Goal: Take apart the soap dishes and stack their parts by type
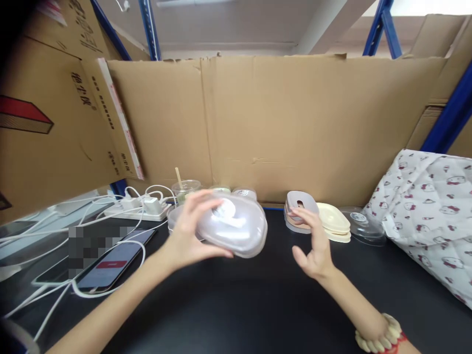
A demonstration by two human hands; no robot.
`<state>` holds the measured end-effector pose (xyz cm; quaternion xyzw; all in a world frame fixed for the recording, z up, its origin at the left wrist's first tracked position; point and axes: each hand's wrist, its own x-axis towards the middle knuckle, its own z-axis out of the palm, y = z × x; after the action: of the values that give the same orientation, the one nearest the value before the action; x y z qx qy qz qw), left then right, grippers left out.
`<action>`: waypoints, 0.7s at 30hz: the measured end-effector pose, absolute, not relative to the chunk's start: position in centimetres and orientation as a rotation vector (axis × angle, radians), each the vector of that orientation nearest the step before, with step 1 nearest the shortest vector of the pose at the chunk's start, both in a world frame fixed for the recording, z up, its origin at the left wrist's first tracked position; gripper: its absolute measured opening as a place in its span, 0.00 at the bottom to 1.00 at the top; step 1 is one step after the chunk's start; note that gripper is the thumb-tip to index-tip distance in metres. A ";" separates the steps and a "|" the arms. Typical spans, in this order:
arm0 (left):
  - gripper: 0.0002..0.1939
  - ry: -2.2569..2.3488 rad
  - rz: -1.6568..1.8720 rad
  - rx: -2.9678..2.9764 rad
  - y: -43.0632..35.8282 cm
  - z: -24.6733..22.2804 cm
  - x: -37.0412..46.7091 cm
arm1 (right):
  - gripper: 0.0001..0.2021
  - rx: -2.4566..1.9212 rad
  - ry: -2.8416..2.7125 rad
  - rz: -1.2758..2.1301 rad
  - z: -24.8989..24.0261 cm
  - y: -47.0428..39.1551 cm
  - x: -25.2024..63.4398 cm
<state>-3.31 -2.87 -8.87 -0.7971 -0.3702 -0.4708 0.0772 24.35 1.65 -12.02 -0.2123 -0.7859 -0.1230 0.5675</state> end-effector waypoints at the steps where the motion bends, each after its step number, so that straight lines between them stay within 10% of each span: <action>1: 0.44 -1.133 -1.357 -2.501 -3.3 -9.9 -2.0 | 0.24 -0.447 -1.910 -0.219 -12.1 1.3 23.9; 12: 0.44 -1.640 -1.589 -2.800 -3.3 -16.2 2.0 | 0.36 -0.819 -2.629 0.261 -12.1 -0.3 23.1; 21: 0.44 -1.668 -1.520 -2.804 -3.1 -16.9 1.9 | 0.24 -0.878 -1.915 -0.499 -10.4 3.1 27.9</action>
<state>1.89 -3.08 -16.88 -0.7588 -0.4513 -0.4112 -0.2269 27.92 3.12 -10.43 -0.3582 -0.7810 -0.2037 0.4692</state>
